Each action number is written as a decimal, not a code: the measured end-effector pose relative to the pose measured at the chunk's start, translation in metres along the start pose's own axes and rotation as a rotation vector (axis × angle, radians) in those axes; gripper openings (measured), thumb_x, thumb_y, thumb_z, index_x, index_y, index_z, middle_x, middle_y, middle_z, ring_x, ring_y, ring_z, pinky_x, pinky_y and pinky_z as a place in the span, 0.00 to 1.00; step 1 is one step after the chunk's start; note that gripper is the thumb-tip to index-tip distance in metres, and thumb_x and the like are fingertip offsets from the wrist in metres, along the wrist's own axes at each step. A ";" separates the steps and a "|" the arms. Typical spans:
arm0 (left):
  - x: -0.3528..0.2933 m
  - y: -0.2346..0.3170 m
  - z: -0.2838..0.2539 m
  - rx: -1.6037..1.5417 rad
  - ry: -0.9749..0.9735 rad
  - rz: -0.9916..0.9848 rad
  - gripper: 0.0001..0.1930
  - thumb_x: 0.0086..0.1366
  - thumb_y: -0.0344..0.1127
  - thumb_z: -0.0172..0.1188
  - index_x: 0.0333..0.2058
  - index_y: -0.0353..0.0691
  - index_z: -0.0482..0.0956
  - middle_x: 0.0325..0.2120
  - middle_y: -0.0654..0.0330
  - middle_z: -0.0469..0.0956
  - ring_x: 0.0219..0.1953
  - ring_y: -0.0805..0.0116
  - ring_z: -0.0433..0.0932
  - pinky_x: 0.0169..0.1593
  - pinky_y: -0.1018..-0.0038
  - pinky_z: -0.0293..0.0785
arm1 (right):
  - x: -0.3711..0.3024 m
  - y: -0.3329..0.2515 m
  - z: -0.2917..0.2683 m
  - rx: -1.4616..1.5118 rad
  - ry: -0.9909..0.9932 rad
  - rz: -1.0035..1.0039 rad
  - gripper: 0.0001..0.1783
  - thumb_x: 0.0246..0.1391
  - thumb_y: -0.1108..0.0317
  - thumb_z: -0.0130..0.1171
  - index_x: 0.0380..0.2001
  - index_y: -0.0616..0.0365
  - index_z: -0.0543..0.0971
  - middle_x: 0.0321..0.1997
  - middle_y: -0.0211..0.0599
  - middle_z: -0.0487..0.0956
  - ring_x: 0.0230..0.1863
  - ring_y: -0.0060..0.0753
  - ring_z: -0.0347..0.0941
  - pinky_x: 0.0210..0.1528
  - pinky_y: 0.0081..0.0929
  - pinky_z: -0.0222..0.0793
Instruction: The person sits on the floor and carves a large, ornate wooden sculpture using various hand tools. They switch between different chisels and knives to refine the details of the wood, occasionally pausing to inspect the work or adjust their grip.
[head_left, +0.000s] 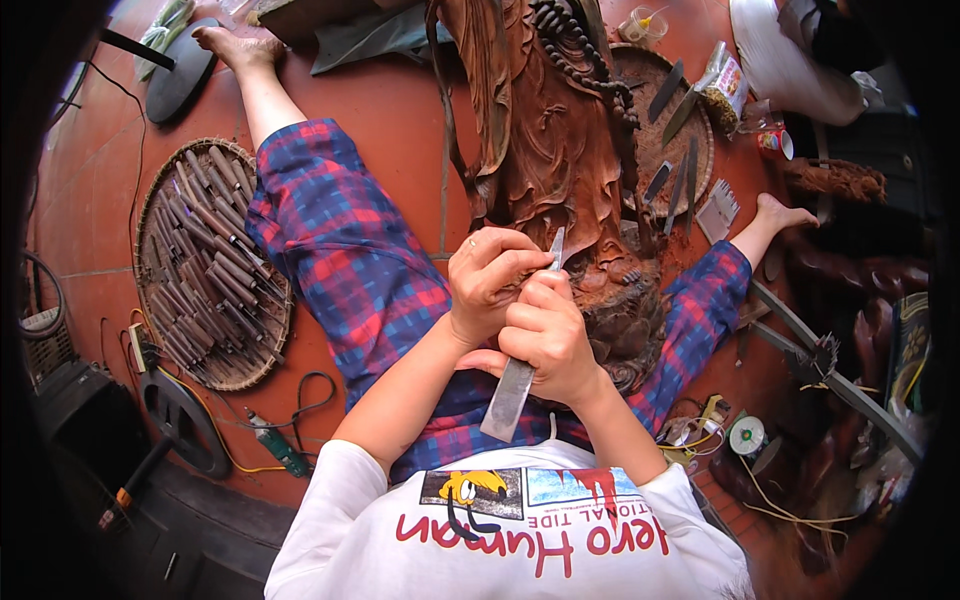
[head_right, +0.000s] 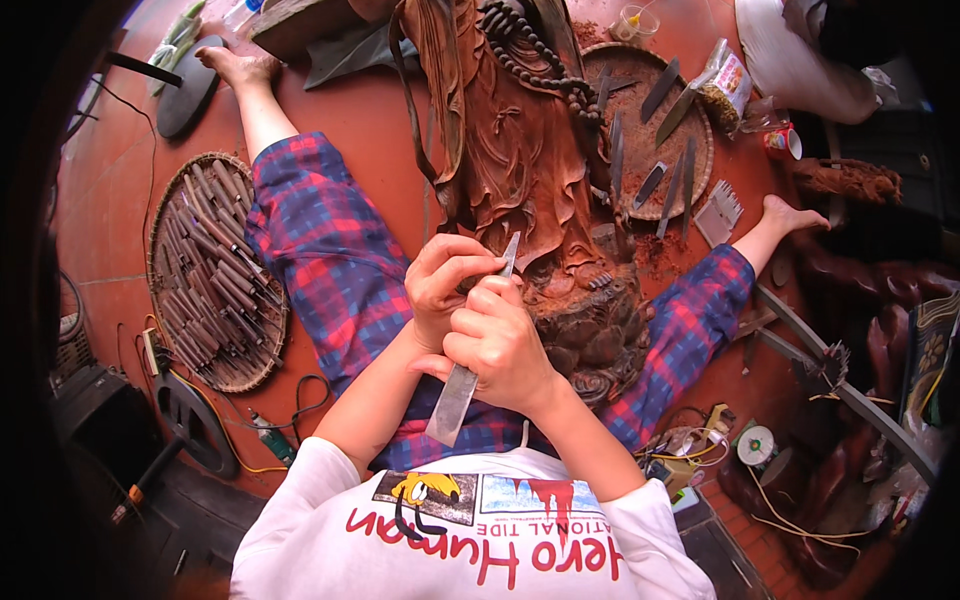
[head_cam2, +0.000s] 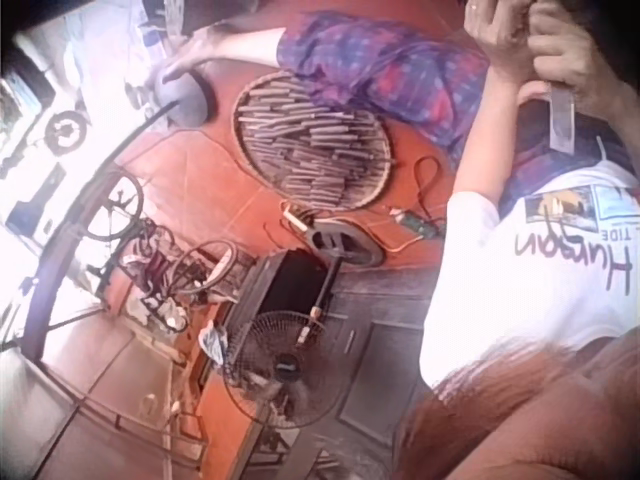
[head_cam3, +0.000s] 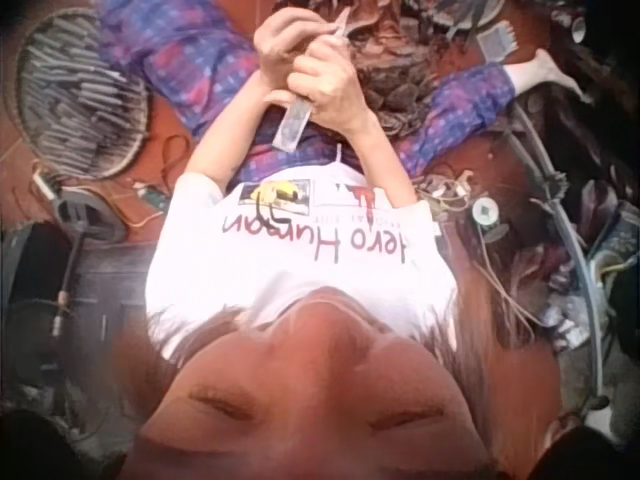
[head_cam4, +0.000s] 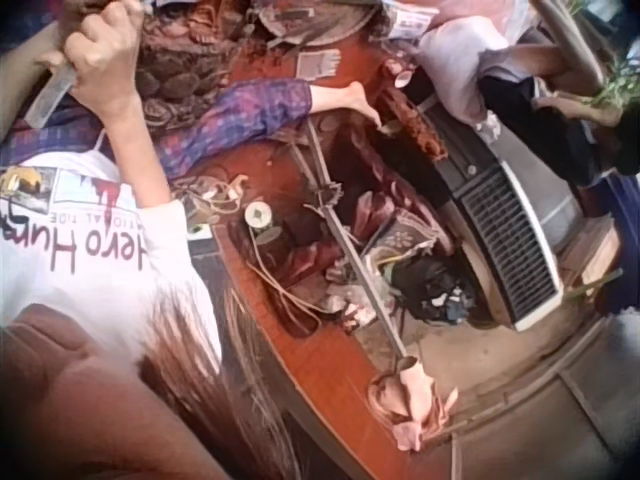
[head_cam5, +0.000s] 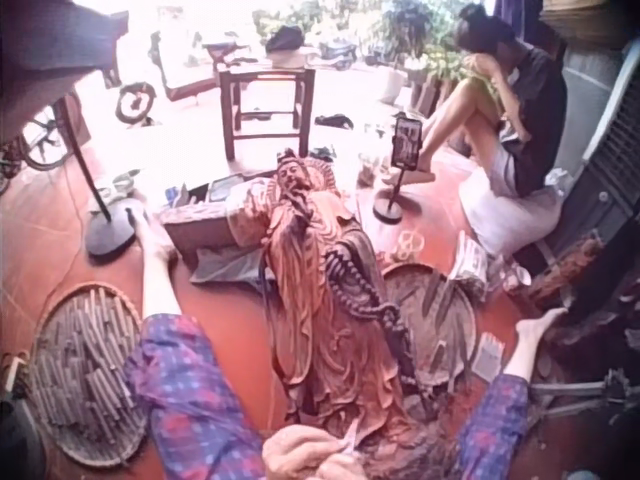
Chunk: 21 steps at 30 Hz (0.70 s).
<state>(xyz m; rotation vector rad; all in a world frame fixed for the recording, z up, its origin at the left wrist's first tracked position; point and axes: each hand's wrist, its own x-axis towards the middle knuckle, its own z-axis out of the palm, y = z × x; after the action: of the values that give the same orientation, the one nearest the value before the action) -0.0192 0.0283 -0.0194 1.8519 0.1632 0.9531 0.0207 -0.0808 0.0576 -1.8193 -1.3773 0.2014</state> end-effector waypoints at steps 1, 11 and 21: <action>0.002 -0.002 0.000 0.005 0.010 0.021 0.17 0.39 0.32 0.76 0.32 0.39 0.85 0.28 0.58 0.78 0.29 0.63 0.77 0.29 0.71 0.70 | 0.002 0.001 0.000 0.006 0.014 -0.009 0.26 0.34 0.48 0.75 0.09 0.53 0.71 0.15 0.28 0.64 0.25 0.35 0.62 0.40 0.36 0.59; 0.015 -0.009 0.009 0.100 0.023 -0.014 0.17 0.40 0.34 0.77 0.32 0.40 0.86 0.22 0.61 0.74 0.26 0.64 0.73 0.29 0.69 0.67 | 0.017 0.022 -0.013 0.028 -0.099 -0.031 0.25 0.34 0.52 0.76 0.08 0.53 0.69 0.15 0.28 0.65 0.24 0.35 0.63 0.41 0.36 0.59; 0.016 -0.002 0.006 0.131 -0.024 -0.011 0.12 0.43 0.32 0.75 0.30 0.39 0.86 0.20 0.62 0.75 0.23 0.66 0.73 0.28 0.70 0.68 | 0.017 0.022 -0.017 0.036 -0.174 -0.020 0.25 0.43 0.54 0.74 0.10 0.55 0.70 0.15 0.30 0.66 0.25 0.36 0.64 0.43 0.39 0.61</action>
<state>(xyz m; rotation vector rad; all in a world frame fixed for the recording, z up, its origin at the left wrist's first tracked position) -0.0034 0.0327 -0.0140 1.9795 0.2253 0.9307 0.0529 -0.0758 0.0595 -1.7914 -1.5013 0.3799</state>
